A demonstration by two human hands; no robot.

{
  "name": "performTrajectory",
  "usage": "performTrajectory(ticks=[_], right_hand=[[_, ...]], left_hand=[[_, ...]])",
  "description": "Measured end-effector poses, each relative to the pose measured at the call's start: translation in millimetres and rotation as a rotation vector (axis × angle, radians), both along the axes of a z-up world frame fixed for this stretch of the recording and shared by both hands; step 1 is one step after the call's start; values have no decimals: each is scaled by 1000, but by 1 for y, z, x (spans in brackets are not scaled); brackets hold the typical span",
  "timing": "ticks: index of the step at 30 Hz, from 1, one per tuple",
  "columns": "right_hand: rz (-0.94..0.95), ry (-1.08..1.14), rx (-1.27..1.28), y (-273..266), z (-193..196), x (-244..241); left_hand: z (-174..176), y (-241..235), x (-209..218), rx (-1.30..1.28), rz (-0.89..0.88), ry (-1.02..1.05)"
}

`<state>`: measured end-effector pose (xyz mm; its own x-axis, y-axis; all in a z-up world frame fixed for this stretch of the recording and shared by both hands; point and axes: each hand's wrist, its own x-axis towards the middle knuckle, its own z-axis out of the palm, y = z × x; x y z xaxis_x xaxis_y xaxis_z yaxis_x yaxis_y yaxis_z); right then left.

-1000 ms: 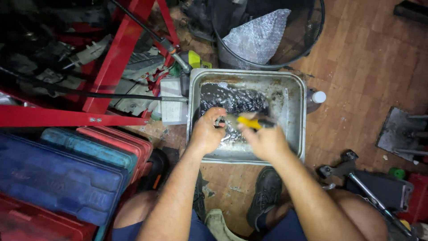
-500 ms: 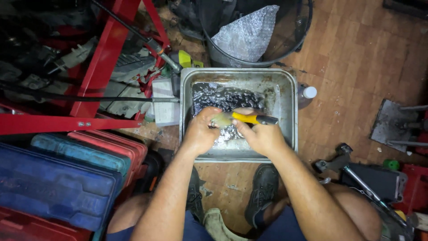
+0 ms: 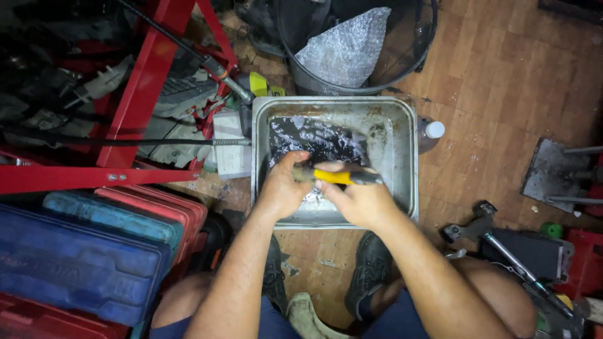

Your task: Cleaning motorcycle engine components in a metal tray filled with solvent and using hand tools to work on the engine block.

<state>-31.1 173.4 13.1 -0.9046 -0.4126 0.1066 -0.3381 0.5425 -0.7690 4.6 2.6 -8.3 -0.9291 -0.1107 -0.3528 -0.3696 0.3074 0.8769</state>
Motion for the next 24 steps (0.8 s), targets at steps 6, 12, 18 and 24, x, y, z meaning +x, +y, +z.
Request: performTrajectory(ticks=[6, 12, 18, 24], right_hand=[[-24, -11, 26, 10, -7, -2], [-42, 68, 120, 20, -34, -16], [-136, 95, 369, 35, -54, -15], [-52, -32, -14, 2, 0, 3]], left_hand=[[-44, 2, 5, -225, -59, -45], [-18, 6, 5, -241, 6, -150], [-6, -7, -3, -159, 58, -302], [15, -7, -4, 274, 142, -122]])
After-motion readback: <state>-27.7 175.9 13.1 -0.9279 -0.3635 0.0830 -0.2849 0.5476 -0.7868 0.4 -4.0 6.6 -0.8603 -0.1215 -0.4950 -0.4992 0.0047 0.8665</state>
